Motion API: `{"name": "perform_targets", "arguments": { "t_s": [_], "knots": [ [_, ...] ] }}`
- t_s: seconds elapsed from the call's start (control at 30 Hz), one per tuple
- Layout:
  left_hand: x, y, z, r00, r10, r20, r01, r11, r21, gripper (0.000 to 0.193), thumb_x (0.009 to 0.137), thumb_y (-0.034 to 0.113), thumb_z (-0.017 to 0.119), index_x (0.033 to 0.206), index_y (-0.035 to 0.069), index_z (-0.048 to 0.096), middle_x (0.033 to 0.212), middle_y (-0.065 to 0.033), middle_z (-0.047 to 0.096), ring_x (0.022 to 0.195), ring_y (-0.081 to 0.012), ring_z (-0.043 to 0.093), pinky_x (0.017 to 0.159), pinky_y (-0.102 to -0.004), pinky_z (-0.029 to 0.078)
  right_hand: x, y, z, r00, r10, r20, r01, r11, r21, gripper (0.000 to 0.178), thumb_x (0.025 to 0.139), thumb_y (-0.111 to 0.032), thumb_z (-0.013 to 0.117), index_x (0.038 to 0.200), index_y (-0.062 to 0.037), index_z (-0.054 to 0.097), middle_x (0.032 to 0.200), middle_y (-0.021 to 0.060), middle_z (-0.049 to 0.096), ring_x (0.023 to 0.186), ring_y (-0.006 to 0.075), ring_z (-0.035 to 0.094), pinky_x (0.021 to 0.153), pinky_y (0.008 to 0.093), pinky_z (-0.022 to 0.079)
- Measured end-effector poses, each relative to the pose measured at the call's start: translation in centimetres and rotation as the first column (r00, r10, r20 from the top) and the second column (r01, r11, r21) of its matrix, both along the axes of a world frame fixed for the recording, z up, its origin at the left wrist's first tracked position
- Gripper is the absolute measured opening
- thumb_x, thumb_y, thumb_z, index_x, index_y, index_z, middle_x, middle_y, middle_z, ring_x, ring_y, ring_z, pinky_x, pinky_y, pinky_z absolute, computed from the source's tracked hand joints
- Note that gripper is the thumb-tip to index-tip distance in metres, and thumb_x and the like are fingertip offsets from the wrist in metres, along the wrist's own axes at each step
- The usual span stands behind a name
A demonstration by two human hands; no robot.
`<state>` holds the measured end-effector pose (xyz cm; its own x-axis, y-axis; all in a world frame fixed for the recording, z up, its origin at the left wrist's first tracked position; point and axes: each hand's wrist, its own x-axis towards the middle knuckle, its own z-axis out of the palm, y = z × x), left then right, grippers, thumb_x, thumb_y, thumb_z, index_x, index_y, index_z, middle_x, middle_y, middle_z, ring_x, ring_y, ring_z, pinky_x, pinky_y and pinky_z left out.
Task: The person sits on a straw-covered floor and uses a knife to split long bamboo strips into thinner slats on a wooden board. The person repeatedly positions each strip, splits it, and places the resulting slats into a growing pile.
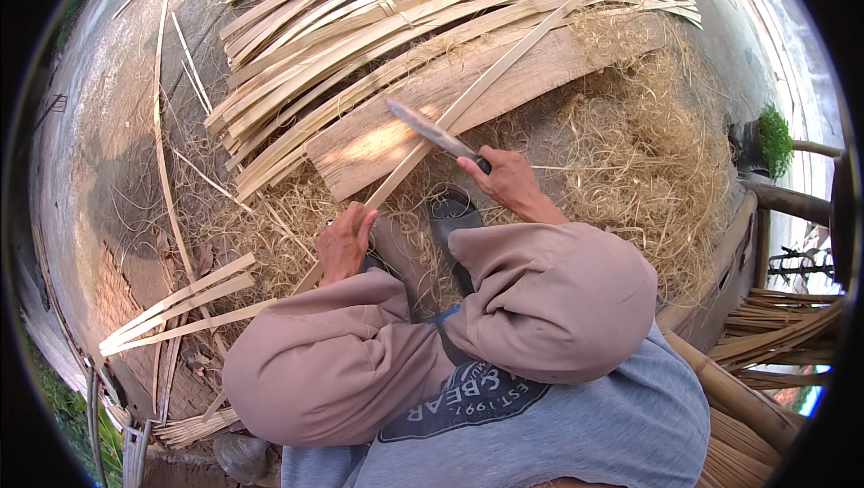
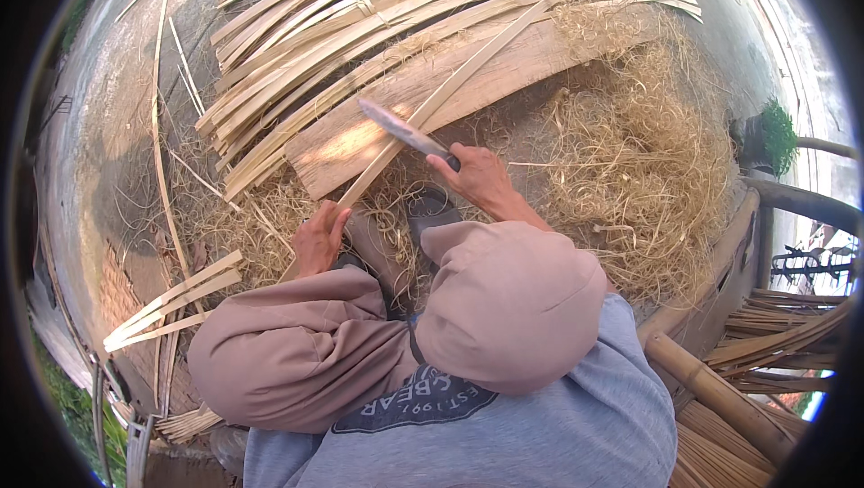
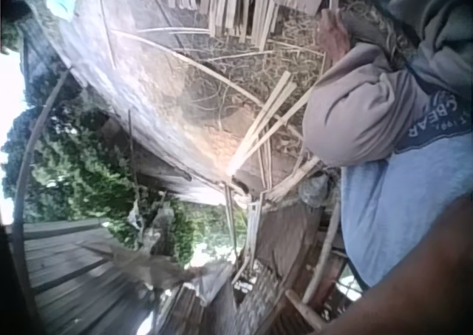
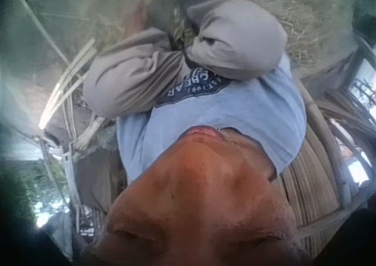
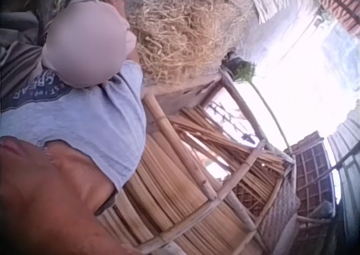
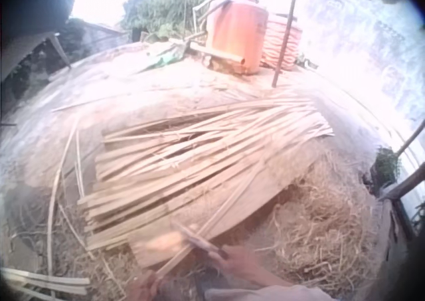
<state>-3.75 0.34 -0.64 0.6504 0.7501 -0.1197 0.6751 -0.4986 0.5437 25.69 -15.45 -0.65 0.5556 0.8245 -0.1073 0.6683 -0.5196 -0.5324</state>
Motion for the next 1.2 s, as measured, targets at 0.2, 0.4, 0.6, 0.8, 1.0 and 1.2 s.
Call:
{"name": "perform_targets", "arguments": {
  "t_s": [0.2, 0.4, 0.6, 0.8, 1.0, 1.2],
  "knots": [
    [-3.4, -1.0, 0.0, 0.993, 0.099, -0.057, -0.097, 0.994, 0.047, 0.033, 0.097, 0.048, 0.069, 0.107, 0.016, 0.071, 0.083, -0.0145, 0.074, 0.077, -0.0413, 0.071, 0.065, -0.0489, 0.053, 11.6, 0.8, -0.4, 0.965, -0.262, -0.003, 0.259, 0.955, -0.142, 0.068, 0.100, -0.065, 0.056, 0.080, -0.0006, 0.068, 0.068, 0.0258, 0.067, 0.074, 0.0432, 0.070, 0.069, 0.0506, 0.053],
    [-1.8, -0.5, -0.1, 0.996, 0.077, -0.037, -0.076, 0.997, 0.008, 0.033, 0.096, 0.045, 0.072, 0.105, 0.013, 0.073, 0.093, -0.0154, 0.076, 0.083, -0.0401, 0.073, 0.070, -0.0484, 0.054, 25.5, -3.7, 1.7, 0.787, -0.610, -0.093, 0.614, 0.789, 0.021, 0.065, 0.097, -0.064, 0.062, 0.079, -0.0015, 0.060, 0.062, 0.0105, 0.063, 0.052, 0.0211, 0.066, 0.054, 0.0370, 0.055],
    [-1.4, -0.1, -0.4, 0.994, 0.103, 0.037, -0.104, 0.994, 0.033, 0.039, 0.095, 0.044, 0.073, 0.113, 0.009, 0.076, 0.099, -0.0158, 0.077, 0.087, -0.0396, 0.074, 0.074, -0.0467, 0.056, 8.6, -2.8, 1.0, 0.544, -0.157, -0.824, 0.411, 0.906, 0.099, 0.033, 0.109, -0.036, 0.053, 0.105, -0.0040, 0.059, 0.086, 0.0102, 0.071, 0.062, 0.0122, 0.066, 0.056, 0.0279, 0.056],
    [-1.5, -0.1, -0.7, 0.991, 0.133, 0.013, -0.133, 0.991, 0.034, 0.040, 0.095, 0.045, 0.073, 0.114, 0.011, 0.078, 0.103, -0.0158, 0.077, 0.090, -0.0373, 0.074, 0.075, -0.0442, 0.057, 2.3, -2.3, -2.4, 0.311, -0.350, -0.884, 0.459, 0.869, -0.183, 0.044, 0.108, -0.045, 0.055, 0.096, -0.0032, 0.061, 0.071, 0.0034, 0.063, 0.050, 0.0119, 0.060, 0.050, 0.0276, 0.052],
    [-0.8, -0.1, 0.7, 0.991, 0.120, -0.067, -0.113, 0.989, 0.096, 0.034, 0.096, 0.042, 0.073, 0.111, 0.012, 0.078, 0.100, -0.0105, 0.079, 0.083, -0.0326, 0.076, 0.072, -0.0397, 0.058, -0.1, -2.6, -1.5, 0.632, -0.179, -0.754, 0.132, 0.984, -0.124, 0.058, 0.107, -0.054, 0.053, 0.082, -0.0025, 0.061, 0.064, 0.0036, 0.060, 0.052, 0.0124, 0.060, 0.049, 0.0296, 0.049],
    [-2.0, 0.3, -1.2, 0.989, 0.129, -0.068, -0.124, 0.990, 0.074, 0.040, 0.095, 0.046, 0.074, 0.114, 0.011, 0.079, 0.107, -0.0117, 0.078, 0.089, -0.0322, 0.076, 0.078, -0.0408, 0.058, -1.7, -2.8, -3.9, 0.594, -0.189, -0.782, 0.126, 0.982, -0.142, 0.058, 0.106, -0.056, 0.053, 0.083, -0.0026, 0.061, 0.066, 0.0034, 0.061, 0.050, 0.0118, 0.059, 0.047, 0.0286, 0.048]
  ]
}}
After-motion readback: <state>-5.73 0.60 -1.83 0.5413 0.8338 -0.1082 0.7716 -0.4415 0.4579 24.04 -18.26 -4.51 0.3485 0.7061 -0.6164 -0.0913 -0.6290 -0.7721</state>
